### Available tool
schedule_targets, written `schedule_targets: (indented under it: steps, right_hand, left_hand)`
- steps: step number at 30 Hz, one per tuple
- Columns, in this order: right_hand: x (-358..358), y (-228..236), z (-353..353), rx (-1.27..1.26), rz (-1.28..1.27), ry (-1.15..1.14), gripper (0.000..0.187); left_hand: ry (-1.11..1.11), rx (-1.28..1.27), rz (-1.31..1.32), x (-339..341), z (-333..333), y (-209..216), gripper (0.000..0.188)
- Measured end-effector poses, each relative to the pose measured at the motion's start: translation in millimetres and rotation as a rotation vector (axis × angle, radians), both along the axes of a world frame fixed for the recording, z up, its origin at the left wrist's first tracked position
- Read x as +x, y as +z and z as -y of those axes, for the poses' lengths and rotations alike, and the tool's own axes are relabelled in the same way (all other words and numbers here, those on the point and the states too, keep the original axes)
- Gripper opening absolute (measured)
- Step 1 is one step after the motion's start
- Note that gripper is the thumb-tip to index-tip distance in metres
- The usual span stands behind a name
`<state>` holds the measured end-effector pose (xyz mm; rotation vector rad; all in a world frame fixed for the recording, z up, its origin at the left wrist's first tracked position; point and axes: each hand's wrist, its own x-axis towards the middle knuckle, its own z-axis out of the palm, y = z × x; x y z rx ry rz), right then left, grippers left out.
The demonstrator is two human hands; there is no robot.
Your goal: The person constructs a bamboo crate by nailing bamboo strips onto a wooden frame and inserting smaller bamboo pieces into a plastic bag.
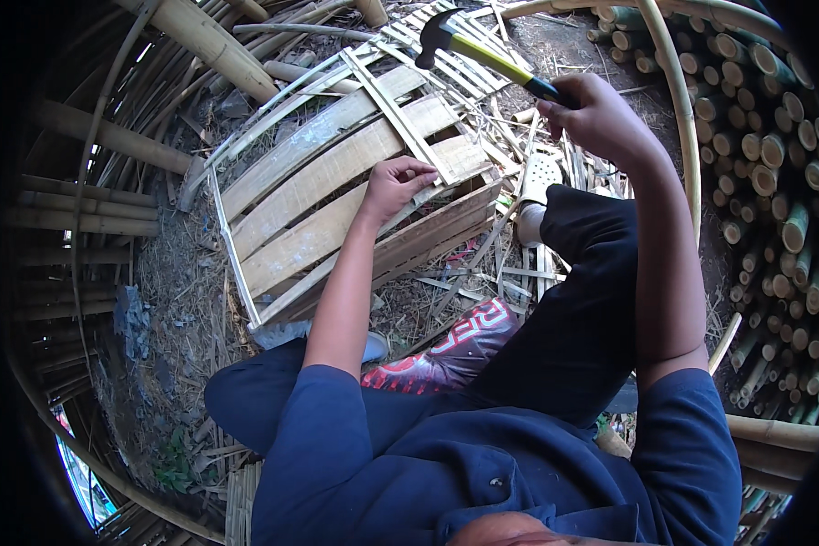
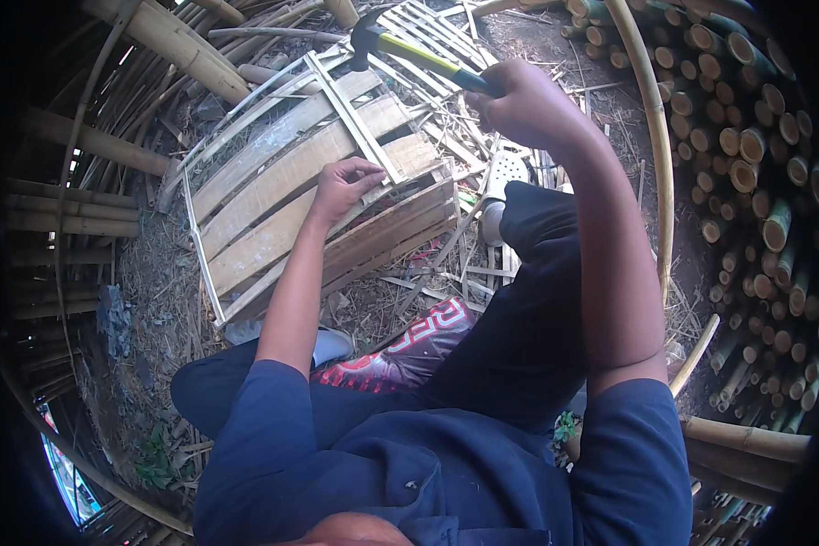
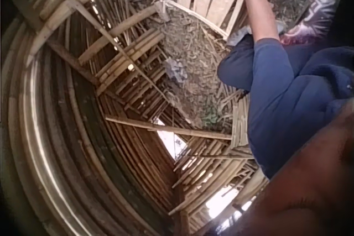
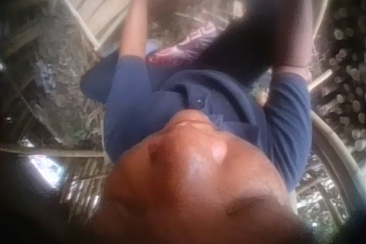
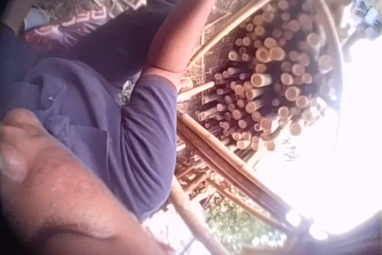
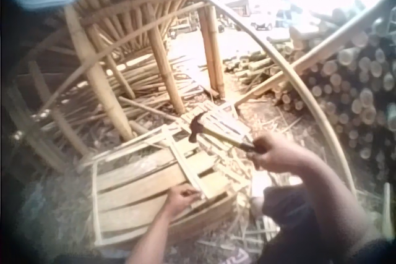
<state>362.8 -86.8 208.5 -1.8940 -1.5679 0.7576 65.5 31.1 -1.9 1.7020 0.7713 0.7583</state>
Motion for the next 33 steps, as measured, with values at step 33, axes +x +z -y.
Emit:
schedule_targets:
  steps: [33]
  right_hand:
    - [-0.6,-61.5,-42.0,-0.227,0.394,0.505,0.073]
  left_hand:
    - [-0.079,-0.016,0.013,-2.6,-9.5,0.8,0.021]
